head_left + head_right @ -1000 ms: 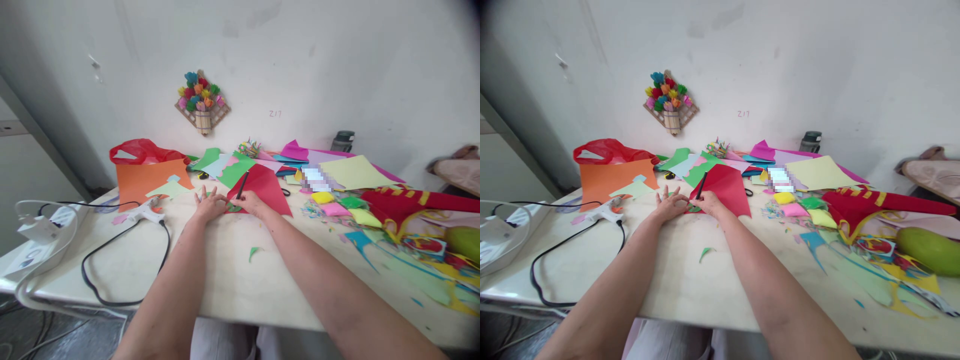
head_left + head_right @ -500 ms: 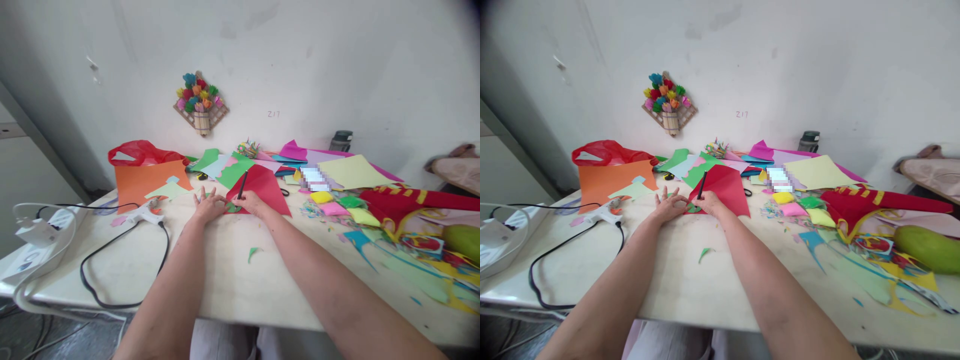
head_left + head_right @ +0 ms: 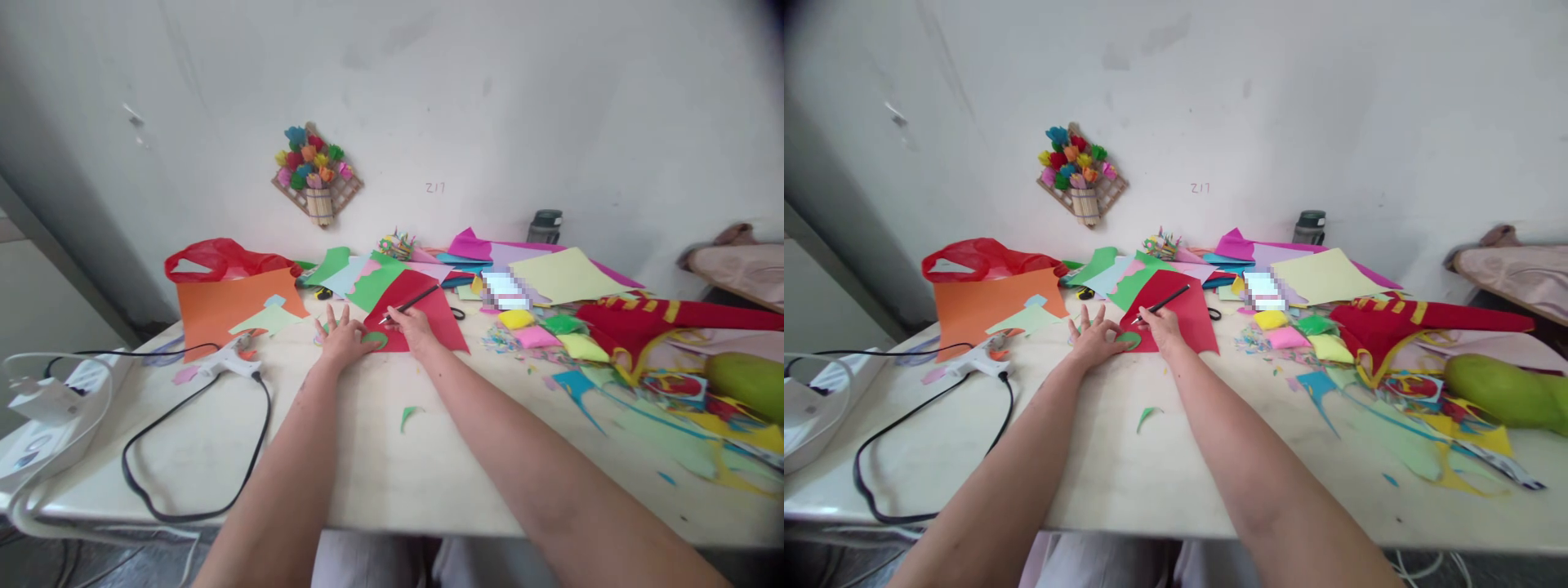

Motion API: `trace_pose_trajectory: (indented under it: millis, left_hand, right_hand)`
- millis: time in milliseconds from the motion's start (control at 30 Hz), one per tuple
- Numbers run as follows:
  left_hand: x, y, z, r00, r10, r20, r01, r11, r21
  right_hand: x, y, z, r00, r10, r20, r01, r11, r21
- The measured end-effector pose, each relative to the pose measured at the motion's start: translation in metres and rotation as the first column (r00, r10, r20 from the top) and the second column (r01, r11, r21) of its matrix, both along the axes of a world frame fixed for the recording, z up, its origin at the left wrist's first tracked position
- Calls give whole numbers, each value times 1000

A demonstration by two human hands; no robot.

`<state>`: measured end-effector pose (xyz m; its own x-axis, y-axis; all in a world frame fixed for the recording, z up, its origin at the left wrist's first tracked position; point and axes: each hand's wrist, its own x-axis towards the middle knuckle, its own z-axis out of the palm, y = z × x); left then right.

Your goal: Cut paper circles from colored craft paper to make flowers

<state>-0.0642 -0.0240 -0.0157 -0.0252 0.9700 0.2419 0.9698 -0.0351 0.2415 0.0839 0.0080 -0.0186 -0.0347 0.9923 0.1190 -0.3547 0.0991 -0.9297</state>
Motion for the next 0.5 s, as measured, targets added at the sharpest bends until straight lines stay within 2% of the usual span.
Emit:
trace_pose_trajectory:
  millis: [133,267,400,500]
  left_hand:
    - [-2,7,-2,995,72,71,-67,995,-67]
    - [-9,9,2,968,111,224,-113,994,-4]
    - [-18,11,4,863,118,492,-216,965,149]
    - [-20,14,1,744,37,667,-211,960,183]
  right_hand:
    - [0,2,-1,998,-57,28,57,998,15]
    - [2,3,-1,994,-105,16,105,994,22]
    - [5,1,0,990,-143,7,143,989,43]
    - [4,-1,3,986,-165,9,164,984,67]
